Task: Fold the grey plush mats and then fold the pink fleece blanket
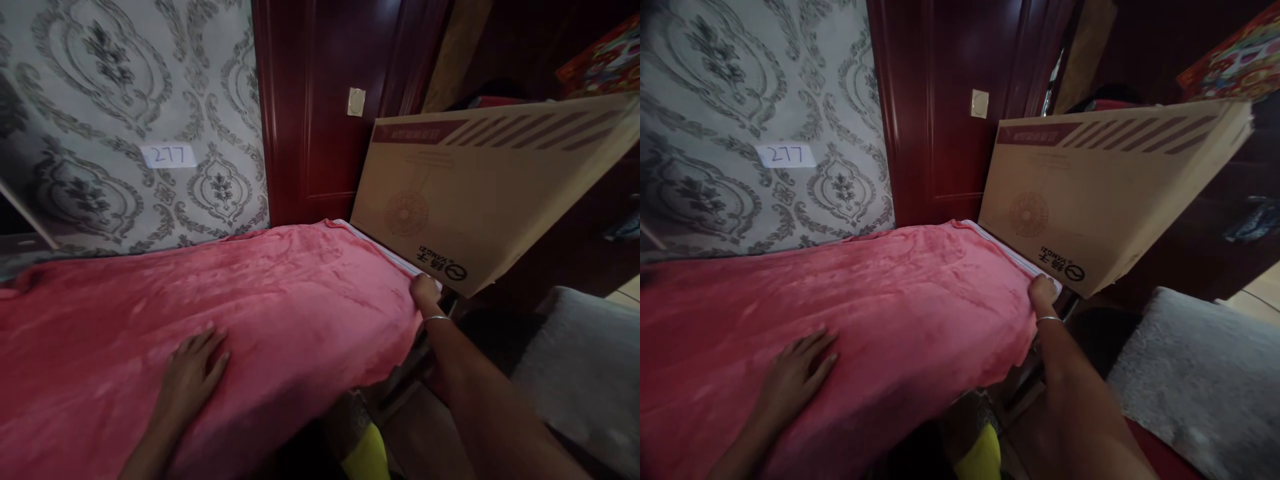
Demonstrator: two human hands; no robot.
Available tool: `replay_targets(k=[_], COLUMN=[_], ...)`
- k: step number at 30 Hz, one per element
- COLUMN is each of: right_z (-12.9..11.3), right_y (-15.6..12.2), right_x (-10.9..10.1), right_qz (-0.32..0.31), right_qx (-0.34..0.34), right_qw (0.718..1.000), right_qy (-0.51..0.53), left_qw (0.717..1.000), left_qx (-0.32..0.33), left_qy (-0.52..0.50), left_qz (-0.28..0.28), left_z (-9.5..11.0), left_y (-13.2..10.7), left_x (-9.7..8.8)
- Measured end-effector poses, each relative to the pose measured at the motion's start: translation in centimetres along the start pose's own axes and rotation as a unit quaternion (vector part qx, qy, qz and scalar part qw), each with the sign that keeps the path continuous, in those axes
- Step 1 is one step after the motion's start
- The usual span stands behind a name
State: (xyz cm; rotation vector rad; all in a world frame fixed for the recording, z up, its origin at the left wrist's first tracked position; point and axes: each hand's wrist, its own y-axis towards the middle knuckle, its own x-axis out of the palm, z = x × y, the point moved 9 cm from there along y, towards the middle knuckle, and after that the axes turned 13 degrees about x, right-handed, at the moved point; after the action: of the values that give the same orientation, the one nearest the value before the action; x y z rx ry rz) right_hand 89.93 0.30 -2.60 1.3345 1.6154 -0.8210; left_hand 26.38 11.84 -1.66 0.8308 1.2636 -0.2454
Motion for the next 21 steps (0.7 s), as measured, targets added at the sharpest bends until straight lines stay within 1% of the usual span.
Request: replay_targets(k=[5,10,12,15,18,21], right_z=[0.7,0.6,0.3,0.0,0.3,1.1], right_y=[0.5,0.3,0.0,-0.3,-0.3,-0.2], right_x=[-0.5,-1.0,-1.4,-2.6,-4.0,-4.4], right_qz=[-0.018,-0.036,-0.03,0.003,0.038,0.048], right_qx=[0.032,0.032,0.031,0.046,0.076,0.1], right_qw=[0.999,0.998,0.997,0.995,0.99,0.987], right_qy=[0.024,0.048,0.062,0.088,0.108,0.113], left_qw=[0.998,0.993,0.992,0.994,0.996,0.995], left_qx=[0.025,0.046,0.057,0.062,0.048,0.037], left_qy=[-0.027,-0.073,-0.083,-0.075,-0.067,-0.076], left_qz=[0.046,0.08,0.076,0.051,0.039,0.044], left_z=[0.3,0.9,1.3,1.7,1.6,1.3], left_y=[0.0,0.1,0.2,0.3,0.4,0.2], left_x=[-0.9,-2.0,-2.1,-1.9,-1.7,-1.5])
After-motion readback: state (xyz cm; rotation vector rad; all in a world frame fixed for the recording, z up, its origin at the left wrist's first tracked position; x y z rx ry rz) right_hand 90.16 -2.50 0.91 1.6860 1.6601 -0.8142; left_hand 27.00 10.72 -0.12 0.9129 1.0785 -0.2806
